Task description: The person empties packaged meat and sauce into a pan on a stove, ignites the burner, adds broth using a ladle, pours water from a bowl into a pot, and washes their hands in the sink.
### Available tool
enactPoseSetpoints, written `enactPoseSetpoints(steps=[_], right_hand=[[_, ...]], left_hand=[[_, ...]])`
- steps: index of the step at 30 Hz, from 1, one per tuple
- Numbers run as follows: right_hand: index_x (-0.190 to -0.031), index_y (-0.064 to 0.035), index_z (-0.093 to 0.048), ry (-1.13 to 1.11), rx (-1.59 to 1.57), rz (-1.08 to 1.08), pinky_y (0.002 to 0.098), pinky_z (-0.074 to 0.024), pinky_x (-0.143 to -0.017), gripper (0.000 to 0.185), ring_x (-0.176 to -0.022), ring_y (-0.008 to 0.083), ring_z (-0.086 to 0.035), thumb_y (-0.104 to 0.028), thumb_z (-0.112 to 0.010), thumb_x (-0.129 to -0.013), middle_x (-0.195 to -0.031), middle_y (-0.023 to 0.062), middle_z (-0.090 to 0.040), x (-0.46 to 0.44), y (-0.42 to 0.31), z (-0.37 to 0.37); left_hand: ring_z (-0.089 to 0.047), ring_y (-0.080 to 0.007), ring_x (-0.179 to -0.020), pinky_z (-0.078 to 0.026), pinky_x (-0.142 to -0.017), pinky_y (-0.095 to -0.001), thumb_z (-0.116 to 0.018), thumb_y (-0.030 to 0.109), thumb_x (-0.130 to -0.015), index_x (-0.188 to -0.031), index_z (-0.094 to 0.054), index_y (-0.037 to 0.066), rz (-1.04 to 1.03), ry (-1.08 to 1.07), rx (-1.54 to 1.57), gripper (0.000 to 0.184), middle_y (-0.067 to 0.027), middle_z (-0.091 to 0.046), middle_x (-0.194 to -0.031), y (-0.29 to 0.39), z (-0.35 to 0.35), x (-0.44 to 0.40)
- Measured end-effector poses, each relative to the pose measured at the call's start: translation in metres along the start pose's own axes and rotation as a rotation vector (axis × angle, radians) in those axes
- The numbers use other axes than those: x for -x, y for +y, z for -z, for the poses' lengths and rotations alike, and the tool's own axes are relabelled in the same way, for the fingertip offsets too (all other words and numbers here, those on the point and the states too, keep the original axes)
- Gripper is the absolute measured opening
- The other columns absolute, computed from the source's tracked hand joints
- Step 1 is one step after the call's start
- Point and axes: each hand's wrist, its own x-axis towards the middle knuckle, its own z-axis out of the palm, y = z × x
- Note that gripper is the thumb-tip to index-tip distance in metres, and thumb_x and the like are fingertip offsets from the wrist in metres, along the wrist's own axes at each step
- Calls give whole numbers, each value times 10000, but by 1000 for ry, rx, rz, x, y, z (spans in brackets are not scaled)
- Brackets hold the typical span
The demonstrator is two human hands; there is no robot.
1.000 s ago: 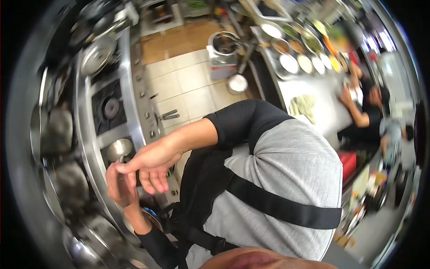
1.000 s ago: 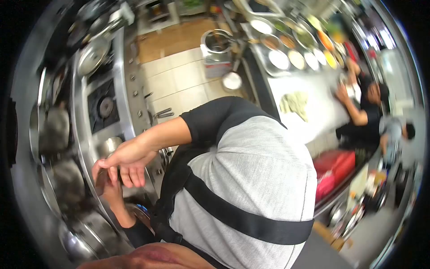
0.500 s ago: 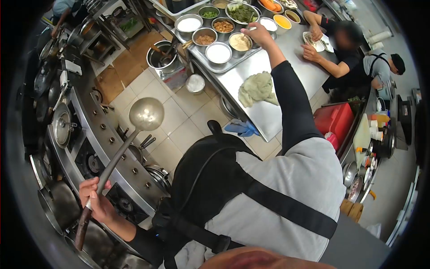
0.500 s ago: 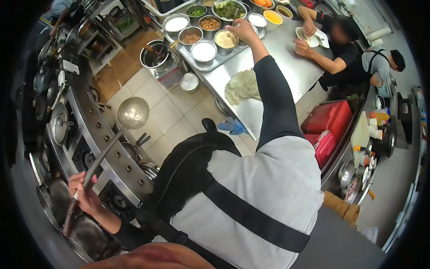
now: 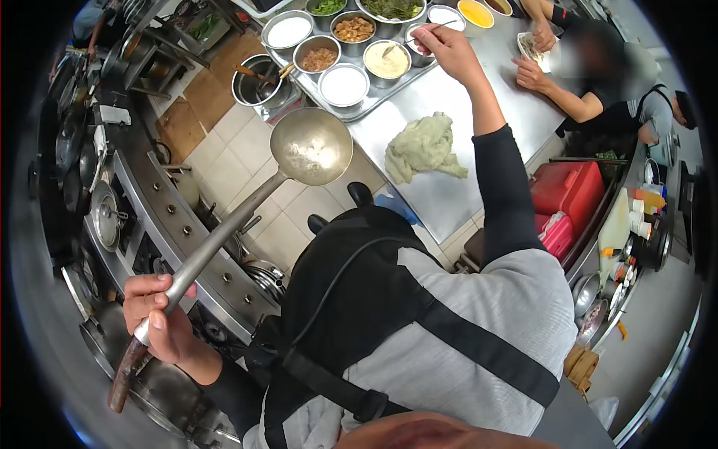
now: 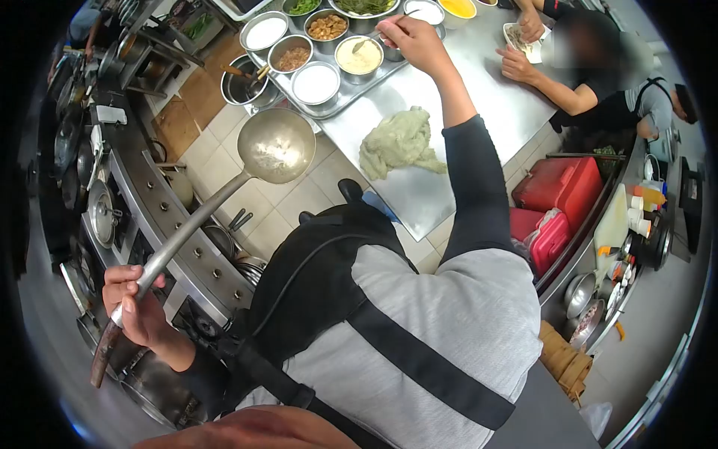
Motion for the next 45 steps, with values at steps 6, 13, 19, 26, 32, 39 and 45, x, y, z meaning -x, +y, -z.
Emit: enactPoseSetpoints(steps=[6, 13, 19, 26, 32, 39, 45], right_hand=[[-1035, 52, -648, 193, -353, -113, 248, -513, -740, 298, -786, 114, -614, -224, -562, -964, -906, 70, -663, 11, 36, -10], [-988, 73, -635, 342, -510, -11, 259, -538, -690, 274, -745, 150, -647, -189, -563, -961, -857, 108, -669, 22, 28, -14], [-946, 58, -611, 210, -463, -54, 264, -556, -654, 319, -682, 154, -656, -241, -507, -987, -792, 127, -667, 27, -32, -41], [-934, 53, -606, 178, -379, -203, 266, -560, -620, 339, -673, 149, -660, -261, -491, -991, -779, 121, -669, 31, 0, -72], [-933, 58, -606, 157, -456, -281, 286, -560, -629, 334, -681, 175, -666, -244, -475, -993, -801, 138, -672, 34, 9, -89], [-940, 58, -592, 179, -585, -365, 298, -561, -642, 307, -682, 198, -664, -223, -479, -984, -808, 161, -664, 36, 15, -92], [-951, 56, -586, 198, -625, -363, 298, -561, -643, 297, -682, 199, -663, -220, -479, -983, -814, 162, -662, 37, 12, -80]], left_hand=[[-581, -277, -779, -560, -685, -378, -535, 201, -888, -920, -534, -40, 24, -37, 18, 243, -203, -483, -1028, -11, -6, -15], [-579, -296, -770, -528, -664, -391, -544, 212, -882, -920, -543, -34, 44, -23, 37, 249, -207, -500, -1036, -23, -10, -19], [-609, -329, -729, -551, -681, -432, -562, 230, -856, -855, -595, -55, 73, 0, 20, 286, -214, -521, -1022, -29, -18, -14], [-626, -344, -728, -565, -700, -446, -571, 229, -844, -819, -606, -67, 83, 42, 11, 299, -209, -524, -1013, -38, -23, -8], [-627, -345, -737, -549, -702, -454, -565, 231, -846, -819, -606, -64, 102, 51, 14, 299, -211, -523, -1019, -41, -26, -8], [-628, -352, -732, -535, -700, -468, -557, 235, -857, -824, -595, -59, 106, 37, 36, 298, -203, -518, -1023, -48, -29, -10], [-612, -347, -821, -522, -771, -443, -548, 218, -876, -888, -617, -44, 118, -17, 75, 271, -195, -527, -1078, -52, -28, -12]])
